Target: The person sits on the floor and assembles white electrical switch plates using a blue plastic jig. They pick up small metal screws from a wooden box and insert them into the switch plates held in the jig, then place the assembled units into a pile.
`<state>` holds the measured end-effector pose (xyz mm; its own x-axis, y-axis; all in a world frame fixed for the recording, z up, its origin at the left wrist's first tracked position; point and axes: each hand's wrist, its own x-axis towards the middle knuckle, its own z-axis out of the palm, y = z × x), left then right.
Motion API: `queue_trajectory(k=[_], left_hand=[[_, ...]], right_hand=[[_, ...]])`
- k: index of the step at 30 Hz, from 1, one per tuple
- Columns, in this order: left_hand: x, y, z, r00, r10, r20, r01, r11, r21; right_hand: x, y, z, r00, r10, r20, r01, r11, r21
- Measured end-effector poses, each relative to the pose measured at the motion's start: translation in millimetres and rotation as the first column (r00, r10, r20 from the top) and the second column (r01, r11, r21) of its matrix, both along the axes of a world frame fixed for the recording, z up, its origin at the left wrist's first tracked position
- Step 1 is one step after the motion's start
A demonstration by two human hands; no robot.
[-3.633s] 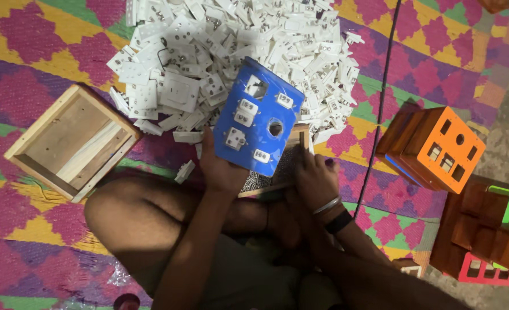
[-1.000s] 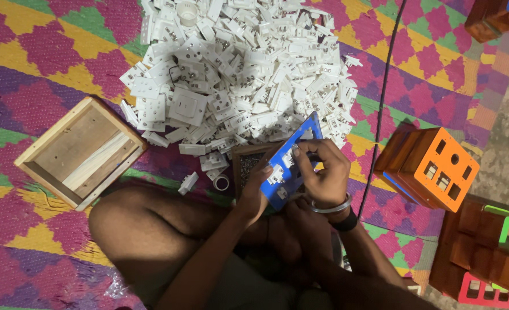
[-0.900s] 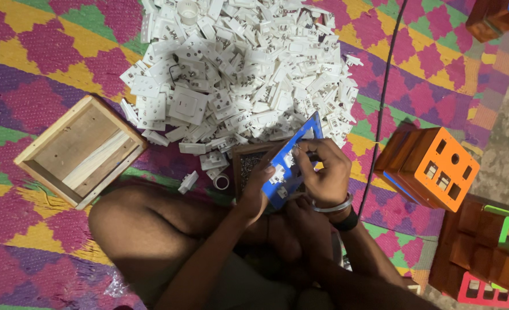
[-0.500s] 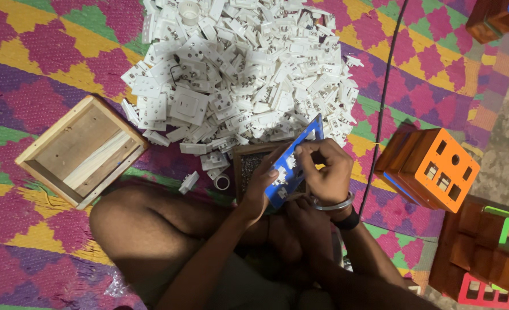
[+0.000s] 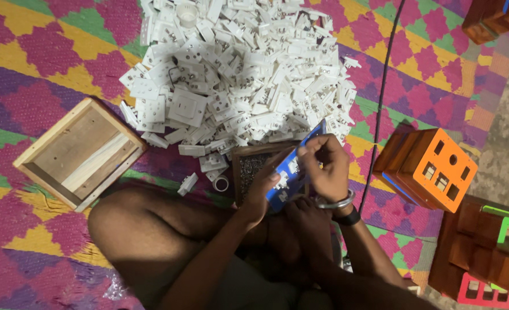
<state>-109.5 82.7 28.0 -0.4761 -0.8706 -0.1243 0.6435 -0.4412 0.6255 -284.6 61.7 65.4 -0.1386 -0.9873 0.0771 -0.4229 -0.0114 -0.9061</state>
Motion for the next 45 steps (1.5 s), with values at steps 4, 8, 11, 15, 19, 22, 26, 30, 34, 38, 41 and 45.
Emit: queue_trajectory(k=[4,8,11,15,19,22,26,30,34,38,41,45], left_hand=[[-0.5,1.1,0.0,1.0,-0.019,-0.015,0.02,0.998,0.053],[1.0,0.8,-0.5,1.0,-0.02,0.009,0.02,0.999,0.041],[-0.4,3.3,-2.8,0.997,-0.057,-0.043,0.061,0.992,0.107],[-4.0,7.5,-10.6,0.999,-0.037,-0.027,0.039,0.996,0.08],[6.4,-1.6,-22.6,0.966,0.128,-0.224,-0.037,0.928,0.371],[33.5,-14.0,-29.7,0.891,0.267,-0.367,-0.144,0.933,0.329],[53.2,-23.3,-27.1,0.857,0.345,-0.383,-0.274,0.934,0.229],[50.4,-23.6,-20.5,0.875,0.324,-0.36,-0.253,0.94,0.229],[43.3,-21.3,-22.0,0.886,0.312,-0.343,-0.232,0.939,0.255],[34.2,-22.9,-28.6,0.888,0.311,-0.338,-0.233,0.94,0.251],[29.2,-21.5,-30.6,0.9,0.314,-0.302,-0.222,0.927,0.301],[28.1,-21.0,-30.8,0.916,0.261,-0.304,-0.211,0.959,0.188]], right_hand=[[1.0,-2.3,0.7,0.98,-0.094,0.178,0.08,0.993,0.086],[2.1,0.1,1.6,0.969,-0.132,0.209,0.11,0.987,0.115],[3.2,1.2,0.4,0.968,-0.088,0.233,0.072,0.995,0.075],[2.6,-0.4,-1.6,0.974,-0.163,0.159,0.158,0.986,0.045],[-6.5,7.7,3.2,0.957,-0.191,0.218,0.2,0.98,-0.021],[-17.3,23.5,8.7,0.983,-0.038,-0.181,0.043,0.999,0.022],[-18.9,35.9,-1.7,0.74,0.327,-0.587,-0.281,0.944,0.171],[-3.2,50.9,-27.5,0.551,0.386,-0.74,-0.213,0.922,0.322],[-1.7,55.3,-43.4,0.605,0.386,-0.696,-0.254,0.923,0.291],[-5.9,55.6,-45.1,0.615,0.397,-0.681,-0.209,0.915,0.345],[-5.4,58.2,-45.6,0.568,0.386,-0.727,-0.189,0.921,0.342],[-4.1,58.2,-49.3,0.526,0.426,-0.736,-0.189,0.902,0.388]])
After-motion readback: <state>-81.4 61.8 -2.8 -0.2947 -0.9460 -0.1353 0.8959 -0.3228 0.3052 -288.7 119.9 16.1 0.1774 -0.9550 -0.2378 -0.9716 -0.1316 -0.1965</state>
